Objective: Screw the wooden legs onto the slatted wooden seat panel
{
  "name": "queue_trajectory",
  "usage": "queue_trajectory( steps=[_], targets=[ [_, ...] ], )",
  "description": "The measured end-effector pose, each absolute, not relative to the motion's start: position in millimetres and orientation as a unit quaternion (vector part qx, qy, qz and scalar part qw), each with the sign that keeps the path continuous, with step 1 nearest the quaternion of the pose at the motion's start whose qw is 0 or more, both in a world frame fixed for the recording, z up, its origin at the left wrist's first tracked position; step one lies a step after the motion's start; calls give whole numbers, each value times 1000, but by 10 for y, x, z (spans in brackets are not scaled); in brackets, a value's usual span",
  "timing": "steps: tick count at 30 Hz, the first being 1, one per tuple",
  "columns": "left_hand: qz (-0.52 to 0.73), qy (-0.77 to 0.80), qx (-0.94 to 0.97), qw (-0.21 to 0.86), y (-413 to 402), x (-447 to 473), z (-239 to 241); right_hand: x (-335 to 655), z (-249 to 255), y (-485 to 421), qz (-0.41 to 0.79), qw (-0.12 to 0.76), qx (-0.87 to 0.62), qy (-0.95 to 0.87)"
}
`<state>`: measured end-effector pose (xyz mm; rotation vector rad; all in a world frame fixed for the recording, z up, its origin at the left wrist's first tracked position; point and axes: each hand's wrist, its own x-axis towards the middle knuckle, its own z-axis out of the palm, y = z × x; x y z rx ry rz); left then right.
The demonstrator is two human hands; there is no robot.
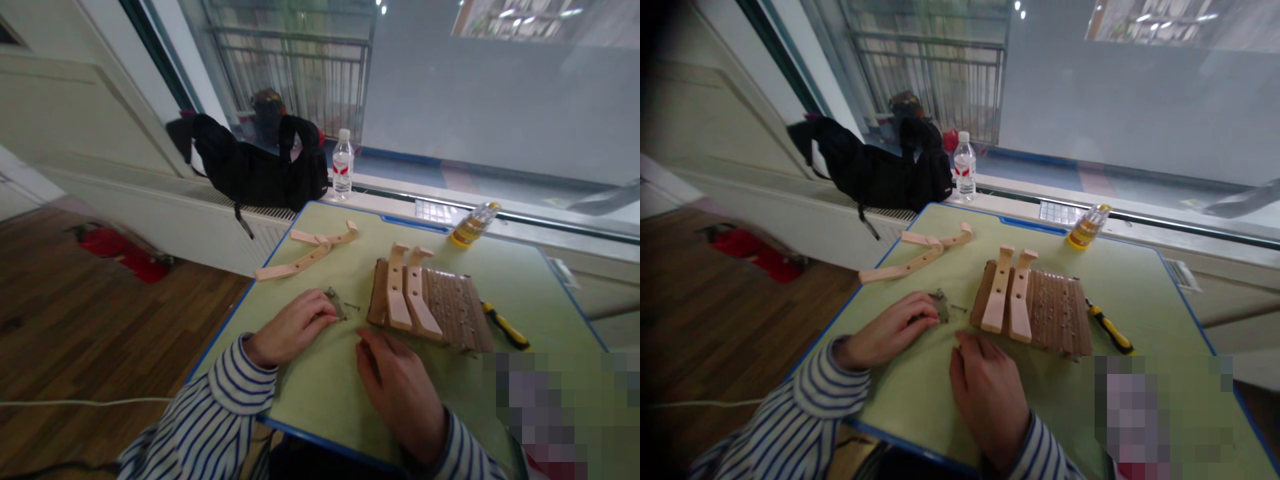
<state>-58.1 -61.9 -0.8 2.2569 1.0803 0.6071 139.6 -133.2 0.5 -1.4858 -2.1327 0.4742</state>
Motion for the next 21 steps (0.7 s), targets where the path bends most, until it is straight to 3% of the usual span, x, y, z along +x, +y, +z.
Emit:
queue_trajectory(
  steps=[6,12,21],
  targets=[
    [245,362,817,377,-727,-459,100,1410,4,-1338,212,365,-513,-747],
    [258,350,801,411,-782,-378,133,1406,49,-1338,243,403,-497,-729],
    [324,473,756,314,-692,-429,237,1483,228,-1584,221,422,-483,-734]
  ],
)
